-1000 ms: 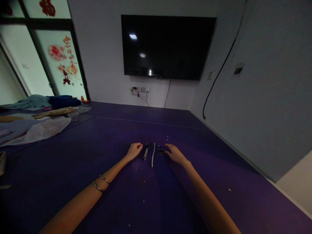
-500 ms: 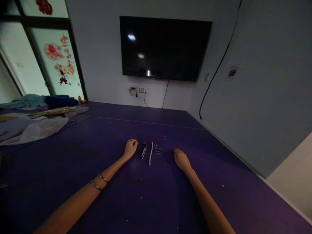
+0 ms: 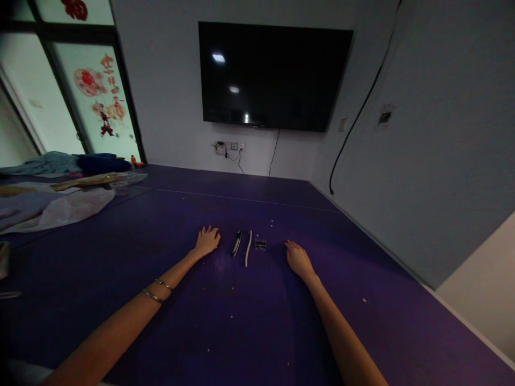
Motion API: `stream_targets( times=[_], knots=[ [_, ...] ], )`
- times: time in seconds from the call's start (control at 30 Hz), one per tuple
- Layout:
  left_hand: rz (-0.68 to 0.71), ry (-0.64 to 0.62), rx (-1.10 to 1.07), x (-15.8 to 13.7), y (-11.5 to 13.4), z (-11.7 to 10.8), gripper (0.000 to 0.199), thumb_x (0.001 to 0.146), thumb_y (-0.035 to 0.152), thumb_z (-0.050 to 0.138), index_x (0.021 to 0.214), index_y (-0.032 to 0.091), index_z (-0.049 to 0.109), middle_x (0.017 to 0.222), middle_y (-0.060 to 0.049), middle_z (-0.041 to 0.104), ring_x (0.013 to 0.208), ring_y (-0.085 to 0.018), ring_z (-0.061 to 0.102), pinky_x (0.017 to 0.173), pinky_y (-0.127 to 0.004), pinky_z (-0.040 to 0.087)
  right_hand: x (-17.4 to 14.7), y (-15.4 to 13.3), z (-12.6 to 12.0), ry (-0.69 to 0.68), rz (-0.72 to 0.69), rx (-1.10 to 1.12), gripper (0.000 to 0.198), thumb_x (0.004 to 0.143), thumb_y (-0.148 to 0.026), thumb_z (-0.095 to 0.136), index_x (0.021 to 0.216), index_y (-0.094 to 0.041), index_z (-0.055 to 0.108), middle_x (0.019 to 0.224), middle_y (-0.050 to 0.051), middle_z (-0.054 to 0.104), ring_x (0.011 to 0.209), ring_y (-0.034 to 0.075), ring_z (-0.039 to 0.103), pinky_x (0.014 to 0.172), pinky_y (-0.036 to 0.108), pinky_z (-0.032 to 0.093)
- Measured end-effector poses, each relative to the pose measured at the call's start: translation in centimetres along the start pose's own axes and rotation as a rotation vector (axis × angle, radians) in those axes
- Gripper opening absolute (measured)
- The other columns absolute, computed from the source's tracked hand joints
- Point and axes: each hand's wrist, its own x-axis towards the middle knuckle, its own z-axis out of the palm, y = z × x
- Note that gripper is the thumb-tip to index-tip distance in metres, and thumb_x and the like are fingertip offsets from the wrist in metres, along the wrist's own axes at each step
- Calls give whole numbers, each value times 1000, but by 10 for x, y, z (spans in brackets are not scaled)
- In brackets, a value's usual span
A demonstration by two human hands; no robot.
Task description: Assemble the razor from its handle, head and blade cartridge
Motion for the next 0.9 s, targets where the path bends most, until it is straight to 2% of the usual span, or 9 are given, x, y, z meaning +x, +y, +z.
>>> stream_targets(
  times=[0.2,0.6,0.9],
  knots=[
    [18,-43,94,-2,0,2,42,86,33,35,120,13,49,132,-19,42,125,-35,32,98,-48,26,-1,0,1,17,-7,5,42,83,-13,33,117,-7,57,126,15,52,118,22,47,101,34,34],
    [26,-40,141,-1,-2,6,43,87,34,33,122,15,48,132,-18,42,125,-36,32,98,-49,26,-1,1,2,28,-6,27,41,83,-14,34,116,-8,57,126,15,52,119,21,46,101,34,34],
    [0,-34,125,-3,3,-4,41,88,34,30,118,14,51,127,-16,48,120,-34,38,95,-46,30,-1,-1,2,30,18,63,41,82,-14,35,116,-10,57,126,14,52,119,20,46,101,35,33]
  ],
)
